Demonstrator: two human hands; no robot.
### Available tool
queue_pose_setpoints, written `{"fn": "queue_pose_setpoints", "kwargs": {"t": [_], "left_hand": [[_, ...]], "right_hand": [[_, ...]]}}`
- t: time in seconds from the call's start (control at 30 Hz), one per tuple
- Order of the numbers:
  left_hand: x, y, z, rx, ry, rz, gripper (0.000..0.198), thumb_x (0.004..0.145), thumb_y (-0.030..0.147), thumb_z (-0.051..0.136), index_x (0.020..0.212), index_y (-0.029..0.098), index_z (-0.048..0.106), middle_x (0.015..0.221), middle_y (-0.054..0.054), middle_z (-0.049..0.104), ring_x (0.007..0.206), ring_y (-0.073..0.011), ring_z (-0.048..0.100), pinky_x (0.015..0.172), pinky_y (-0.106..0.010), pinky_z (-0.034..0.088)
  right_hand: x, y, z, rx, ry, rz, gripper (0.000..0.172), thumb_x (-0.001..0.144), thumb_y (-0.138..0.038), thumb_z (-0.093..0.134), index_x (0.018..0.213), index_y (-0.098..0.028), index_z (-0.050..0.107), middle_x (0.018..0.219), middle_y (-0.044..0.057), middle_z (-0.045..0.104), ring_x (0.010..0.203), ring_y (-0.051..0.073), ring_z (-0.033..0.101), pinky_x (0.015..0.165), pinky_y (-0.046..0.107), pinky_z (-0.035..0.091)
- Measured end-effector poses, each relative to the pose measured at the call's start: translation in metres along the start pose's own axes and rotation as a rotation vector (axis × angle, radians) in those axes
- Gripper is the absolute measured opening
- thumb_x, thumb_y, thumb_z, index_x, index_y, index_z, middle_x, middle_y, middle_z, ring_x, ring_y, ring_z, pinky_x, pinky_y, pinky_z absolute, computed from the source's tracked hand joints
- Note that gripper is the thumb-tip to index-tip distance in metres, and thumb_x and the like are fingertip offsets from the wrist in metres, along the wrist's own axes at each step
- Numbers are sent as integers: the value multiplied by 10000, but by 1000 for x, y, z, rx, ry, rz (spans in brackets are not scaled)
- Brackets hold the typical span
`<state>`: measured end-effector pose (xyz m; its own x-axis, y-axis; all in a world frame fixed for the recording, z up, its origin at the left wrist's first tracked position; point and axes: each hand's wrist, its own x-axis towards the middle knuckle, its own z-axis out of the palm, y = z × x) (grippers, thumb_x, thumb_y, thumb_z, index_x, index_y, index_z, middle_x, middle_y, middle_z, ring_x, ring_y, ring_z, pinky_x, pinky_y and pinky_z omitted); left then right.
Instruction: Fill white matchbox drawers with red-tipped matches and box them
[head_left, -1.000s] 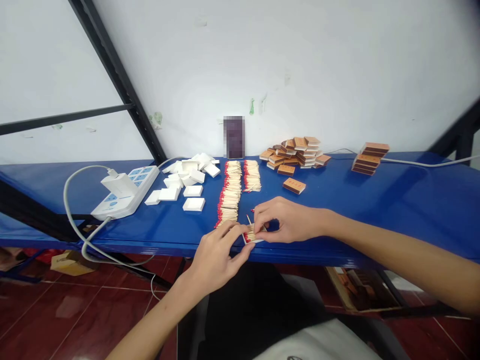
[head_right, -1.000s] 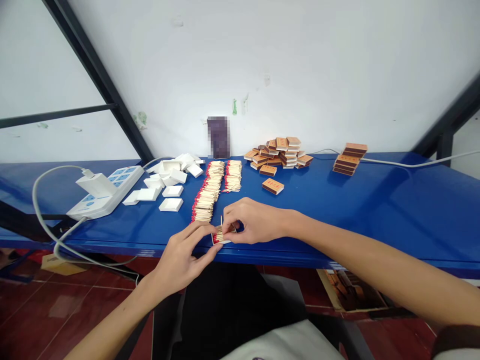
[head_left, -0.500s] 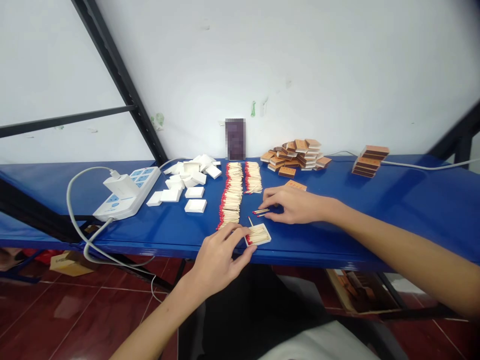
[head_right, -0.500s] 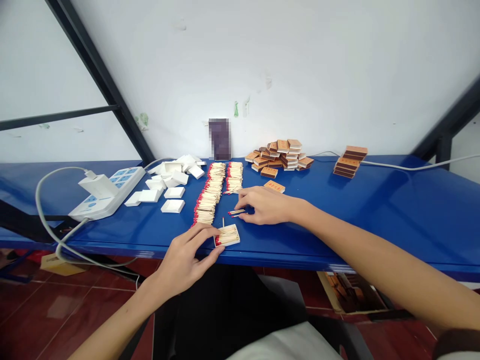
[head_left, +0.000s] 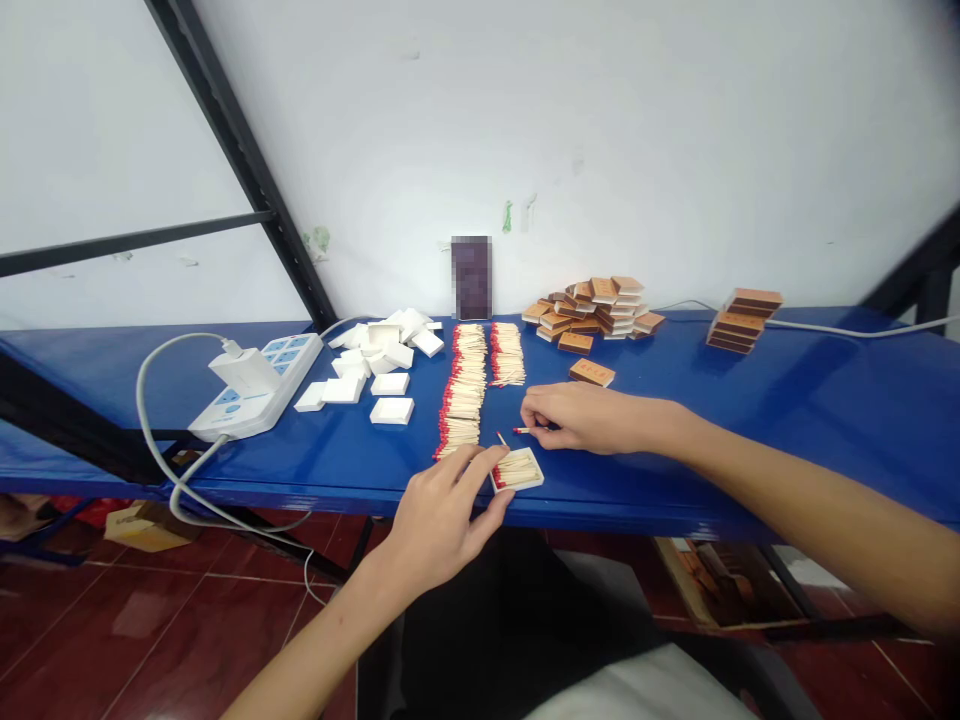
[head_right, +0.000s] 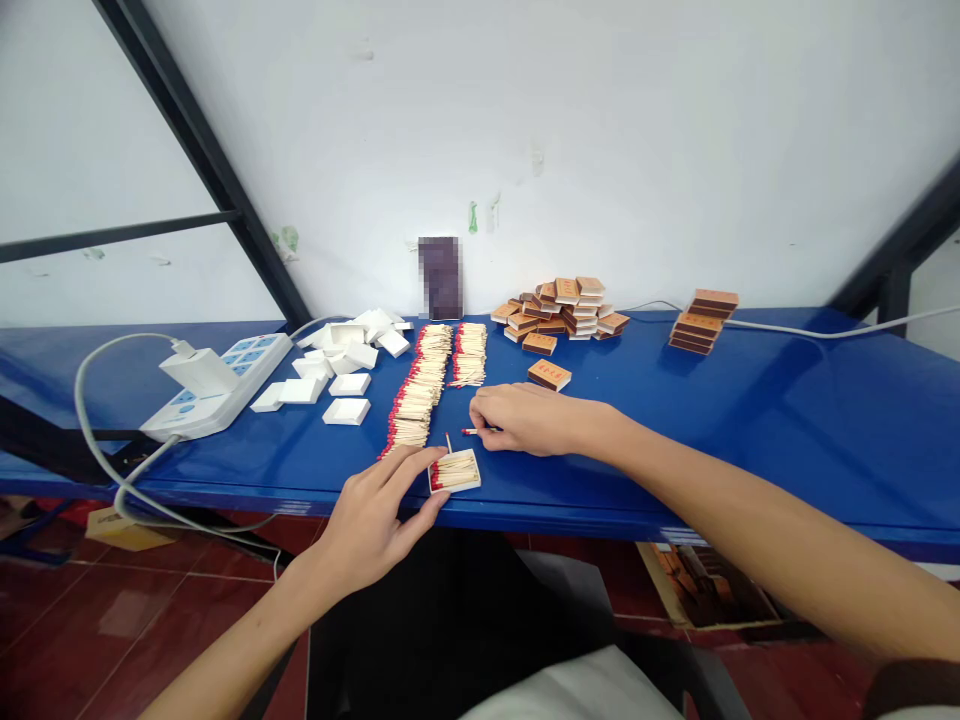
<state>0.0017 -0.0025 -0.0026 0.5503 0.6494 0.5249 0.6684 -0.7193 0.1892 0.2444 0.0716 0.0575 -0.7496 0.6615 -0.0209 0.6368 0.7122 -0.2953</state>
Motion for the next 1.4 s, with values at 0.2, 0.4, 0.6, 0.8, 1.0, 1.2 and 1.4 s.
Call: {"fn": "queue_pose_setpoints", "kwargs": {"t": [0.2,0.4,0.6,0.8,1.0,1.2,1.4], "left_hand": [[-1,-1,0,-58,19,-37,381,959,337,551,1308,222,450,1174,-76,673,989,-234,690,800,-343,573],[-1,0,0,-102,28,-31,341,965,312,550,1283,233,456,1163,-61,677,1027,-224,680,825,-335,558],[1,1,-3,-88,-14,-33,226,975,313,528,1183,225,535,1083,-60,668,942,-211,676,772,-324,559],[0,-1,0,-79,12,4,172,975,289,524,1116,219,593,1072,-59,651,914,-191,667,763,-309,560],[-1,-1,2,-65,18,7,192,972,295,530,1134,227,607,1072,-61,657,914,-194,674,747,-305,559],[-2,-1,1,-84,22,-16,265,968,314,546,1217,227,526,1131,-64,677,973,-218,685,779,-327,566],[-2,-2,1,-111,53,-45,464,946,330,595,1348,197,406,1208,-89,672,1066,-233,673,861,-351,565]], "right_hand": [[-6,-23,-5,106,38,-176,60,912,-225,549,908,-181,589,876,27,620,728,136,534,656,253,391],[-4,-36,4,136,22,-221,62,910,-198,564,869,-172,602,828,12,608,720,123,526,665,244,392],[-1,-29,6,160,144,-164,91,926,-266,568,915,-178,589,779,-1,618,646,116,513,618,248,349],[9,-29,19,6,283,54,323,999,-432,429,848,-175,552,640,-31,564,598,123,466,774,323,299],[18,-37,24,170,203,142,294,909,-302,538,650,-164,558,531,-66,488,526,82,396,726,297,287],[7,-32,10,303,180,78,183,866,-271,581,736,-160,647,491,-85,382,490,74,326,563,252,255],[-2,-26,7,244,44,-141,130,872,-251,584,816,-171,669,535,-79,417,487,65,356,551,231,271]]}}
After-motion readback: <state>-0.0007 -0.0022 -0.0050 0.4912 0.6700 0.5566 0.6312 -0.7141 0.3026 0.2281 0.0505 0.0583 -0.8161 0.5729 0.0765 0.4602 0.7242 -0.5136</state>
